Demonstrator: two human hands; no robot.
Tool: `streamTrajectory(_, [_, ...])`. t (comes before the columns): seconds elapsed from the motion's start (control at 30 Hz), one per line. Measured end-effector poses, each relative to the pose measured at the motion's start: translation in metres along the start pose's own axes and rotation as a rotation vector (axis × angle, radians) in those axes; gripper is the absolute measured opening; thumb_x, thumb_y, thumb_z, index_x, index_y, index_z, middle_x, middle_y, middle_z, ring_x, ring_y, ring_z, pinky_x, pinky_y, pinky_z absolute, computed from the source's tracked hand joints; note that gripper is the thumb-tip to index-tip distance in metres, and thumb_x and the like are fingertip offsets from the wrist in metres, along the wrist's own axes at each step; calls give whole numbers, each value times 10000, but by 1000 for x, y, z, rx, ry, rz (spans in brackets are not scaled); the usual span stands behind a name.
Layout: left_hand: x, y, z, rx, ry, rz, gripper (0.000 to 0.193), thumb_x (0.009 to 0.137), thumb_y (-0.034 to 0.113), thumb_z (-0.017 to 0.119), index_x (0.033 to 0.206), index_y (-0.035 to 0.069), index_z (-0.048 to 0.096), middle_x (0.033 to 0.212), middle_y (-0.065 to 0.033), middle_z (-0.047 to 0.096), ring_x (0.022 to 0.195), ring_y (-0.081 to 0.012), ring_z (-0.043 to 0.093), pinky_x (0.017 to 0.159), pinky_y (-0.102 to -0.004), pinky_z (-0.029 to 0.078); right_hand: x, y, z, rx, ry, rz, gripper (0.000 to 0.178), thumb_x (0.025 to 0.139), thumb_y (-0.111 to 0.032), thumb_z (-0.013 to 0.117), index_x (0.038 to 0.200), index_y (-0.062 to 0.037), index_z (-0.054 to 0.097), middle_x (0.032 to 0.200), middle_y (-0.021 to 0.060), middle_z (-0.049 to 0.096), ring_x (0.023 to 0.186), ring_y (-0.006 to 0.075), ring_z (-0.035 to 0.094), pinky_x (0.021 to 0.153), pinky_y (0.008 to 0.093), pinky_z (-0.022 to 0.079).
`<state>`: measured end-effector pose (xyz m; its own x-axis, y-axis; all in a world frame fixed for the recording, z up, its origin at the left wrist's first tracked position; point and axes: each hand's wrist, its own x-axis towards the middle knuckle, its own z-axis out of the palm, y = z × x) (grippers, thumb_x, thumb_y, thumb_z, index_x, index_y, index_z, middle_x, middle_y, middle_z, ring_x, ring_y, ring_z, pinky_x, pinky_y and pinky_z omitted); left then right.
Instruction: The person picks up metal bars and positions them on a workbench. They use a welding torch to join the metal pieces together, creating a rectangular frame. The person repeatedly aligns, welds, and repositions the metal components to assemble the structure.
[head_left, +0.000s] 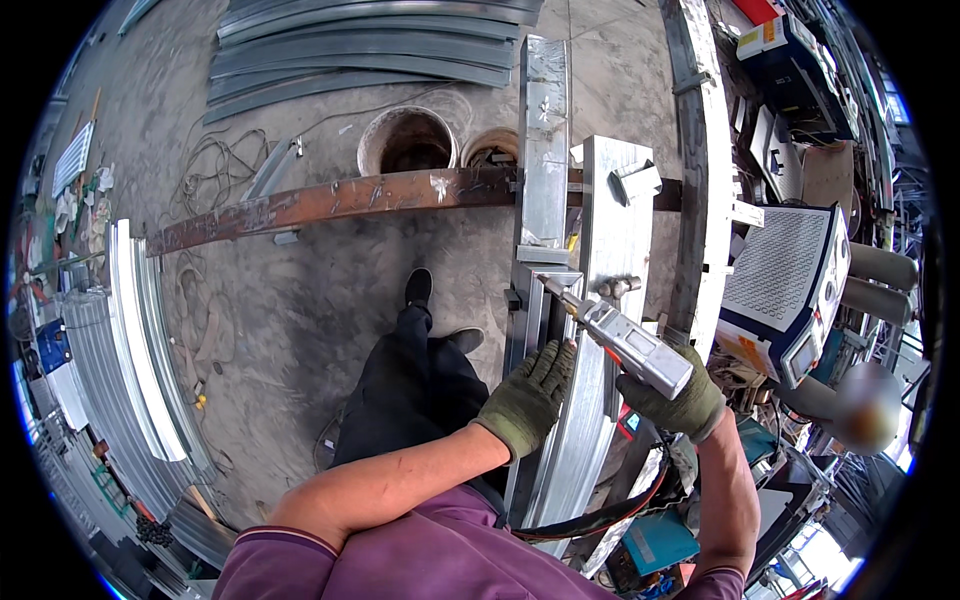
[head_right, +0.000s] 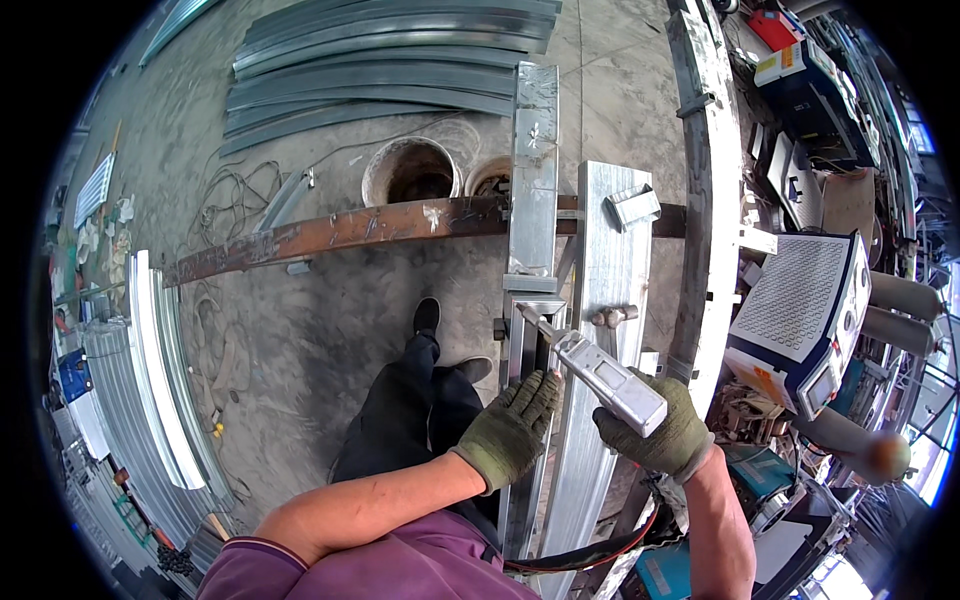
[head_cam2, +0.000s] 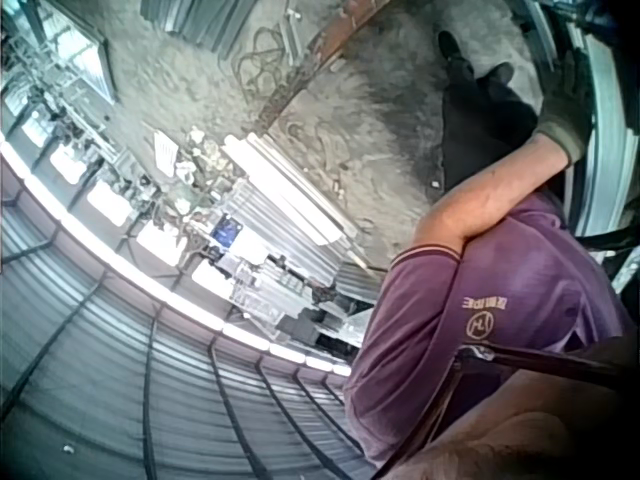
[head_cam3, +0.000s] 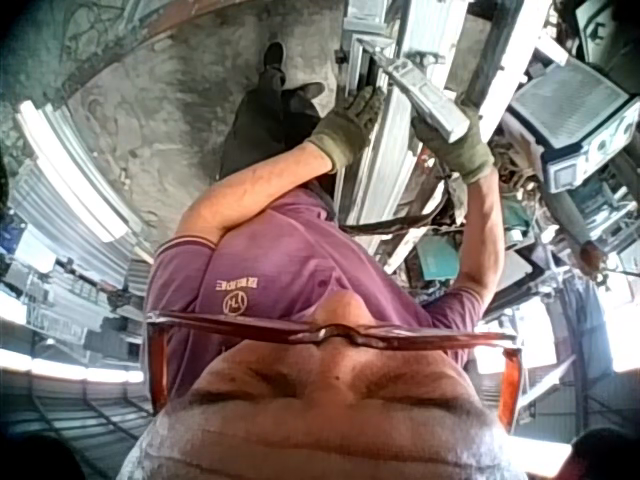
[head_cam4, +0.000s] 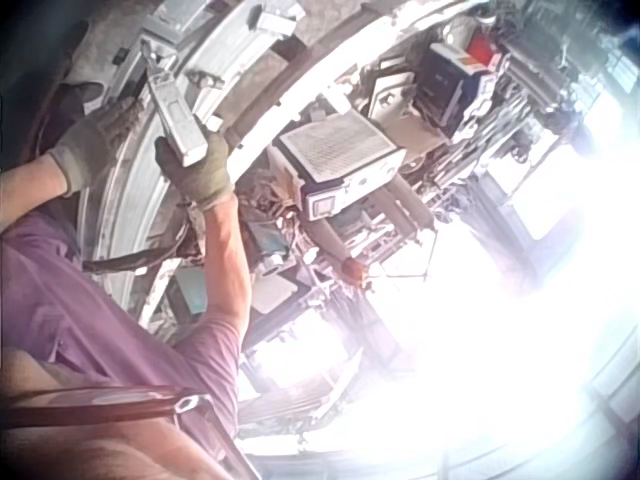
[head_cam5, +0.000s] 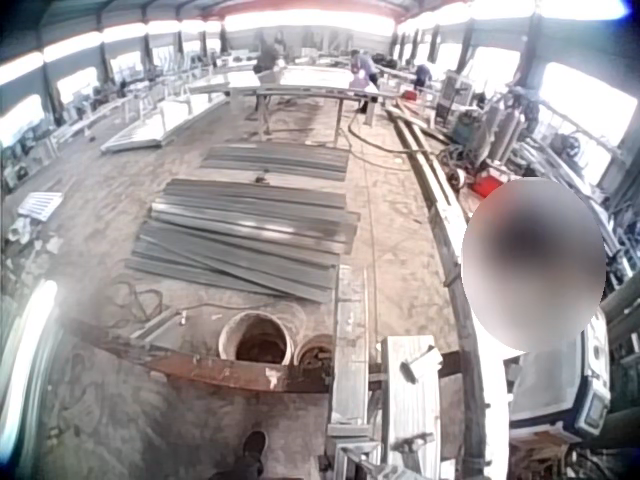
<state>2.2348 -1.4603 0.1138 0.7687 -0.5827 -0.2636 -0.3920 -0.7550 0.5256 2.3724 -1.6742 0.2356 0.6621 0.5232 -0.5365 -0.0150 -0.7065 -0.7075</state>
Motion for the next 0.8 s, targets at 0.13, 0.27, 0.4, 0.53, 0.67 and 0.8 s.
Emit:
streamTrajectory(0.13, [1, 0, -1, 44, -1, 9, 741, 1034, 272, 518, 1636, -121, 336, 1757, -267, 284, 1626, -373, 311, 1341, -467, 241, 1, 6, 1, -91, 34, -94, 234, 909, -187, 806, 1069, -34, 727, 732, 72, 720, 631, 211, 704, 633, 378, 580])
streamTrajectory(0.27, [0, 0, 0, -7, 28, 2, 716, 1028, 231, 487, 1630, -129, 340, 1755, -268, 292, 1620, -375, 323, 1337, -468, 251, 3, 5, 3, -78, 38, -116, 245, 903, -185, 810, 1075, -32, 726, 741, 93, 719, 642, 242, 710, 639, 394, 578])
streamTrajectory(0.4, [0, 0, 0, 26, 12, 1, 733, 1033, 263, 512, 1631, -125, 339, 1757, -264, 287, 1623, -376, 316, 1336, -466, 250, 3, -2, 1, -79, 34, -90, 237, 901, -181, 810, 1072, -40, 726, 757, 103, 720, 639, 251, 700, 642, 391, 578])
streamTrajectory(0.53, [0, 1, -1, 17, 9, -10, 826, 1029, 371, 593, 1640, -115, 325, 1762, -256, 277, 1628, -375, 303, 1336, -461, 245, 2, -4, 2, -81, 34, -61, 227, 901, -180, 813, 1060, -45, 723, 760, 94, 722, 633, 242, 698, 640, 390, 578])
streamTrajectory(0.67, [1, 1, 0, 47, 1, -12, 897, 1012, 436, 637, 1646, -111, 314, 1762, -252, 276, 1627, -375, 302, 1336, -459, 243, 3, -2, 1, -102, 36, -90, 226, 898, -181, 815, 1047, -42, 717, 737, 85, 715, 631, 233, 703, 635, 387, 579])
streamTrajectory(0.8, [1, 1, 1, 34, 14, -14, 876, 1016, 419, 626, 1641, -114, 323, 1758, -254, 283, 1627, -373, 304, 1337, -462, 240, 2, -3, 1, -80, 23, -55, 229, 903, -182, 814, 1047, -36, 714, 740, 86, 717, 630, 222, 700, 637, 376, 582])
